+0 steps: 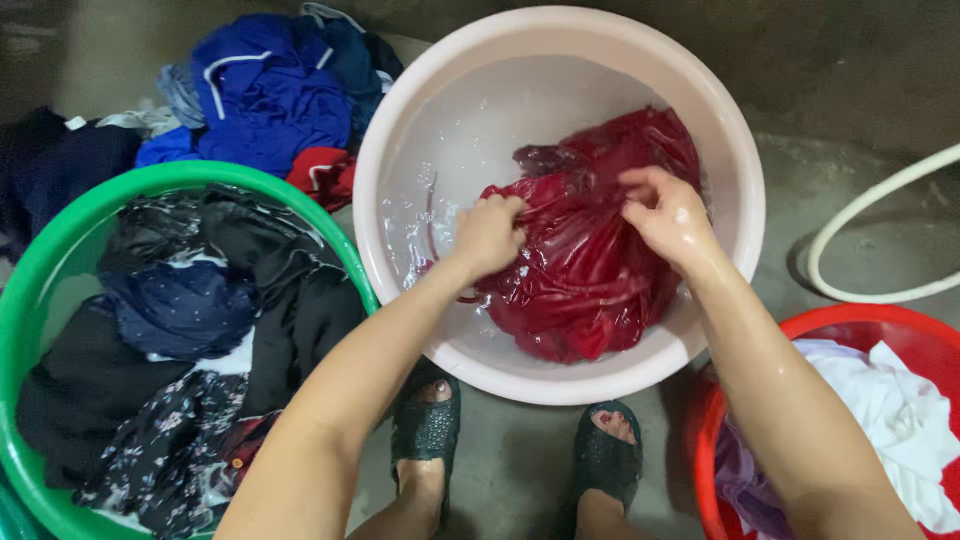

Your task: The person washes white, purple, red, and dark garments by hand in plastic basins under a running water tap.

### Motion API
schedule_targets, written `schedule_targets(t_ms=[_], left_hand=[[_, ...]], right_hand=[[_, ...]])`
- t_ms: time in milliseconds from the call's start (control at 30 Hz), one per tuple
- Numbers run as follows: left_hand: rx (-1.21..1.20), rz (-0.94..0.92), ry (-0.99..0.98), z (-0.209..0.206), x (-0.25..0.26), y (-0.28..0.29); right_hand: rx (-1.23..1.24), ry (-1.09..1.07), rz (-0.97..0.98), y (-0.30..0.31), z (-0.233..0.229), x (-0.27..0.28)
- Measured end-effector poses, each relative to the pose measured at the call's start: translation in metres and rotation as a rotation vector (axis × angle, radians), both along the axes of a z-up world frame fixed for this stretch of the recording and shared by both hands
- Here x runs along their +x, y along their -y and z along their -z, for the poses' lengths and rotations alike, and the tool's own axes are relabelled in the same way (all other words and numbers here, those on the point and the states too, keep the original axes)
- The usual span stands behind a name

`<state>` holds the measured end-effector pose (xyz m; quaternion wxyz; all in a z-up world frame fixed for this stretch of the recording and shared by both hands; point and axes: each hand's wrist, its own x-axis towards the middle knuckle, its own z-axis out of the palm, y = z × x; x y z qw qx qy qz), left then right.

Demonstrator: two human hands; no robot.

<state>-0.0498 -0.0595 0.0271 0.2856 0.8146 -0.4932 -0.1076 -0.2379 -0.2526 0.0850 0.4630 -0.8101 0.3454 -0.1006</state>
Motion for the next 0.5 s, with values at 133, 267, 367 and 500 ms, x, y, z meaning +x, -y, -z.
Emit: schedule_targets(t_ms=[133,267,367,500], left_hand=[[-0.003,-0.048,-0.449,0.021,0.033,0.001],[-0.130,-0.135,-0.773,0.020,0.052,0.003],[-0.229,-0.082,-0.849,0.011,0.058,0.000],[-0.306,-0.083,-0.954,-0.005,0.053,-0.003]], right_hand=[[-0.118,0.060,-0.235,-0.016,0.001,-0.015],[-0.338,-0.098,-0.484,-0.038,0.007,-0.020],[-0.507,-0.214,-0.458,-0.033,0.013,-0.021],[-0.317,-0.047,-0.217,0.007,0.017,-0.028]])
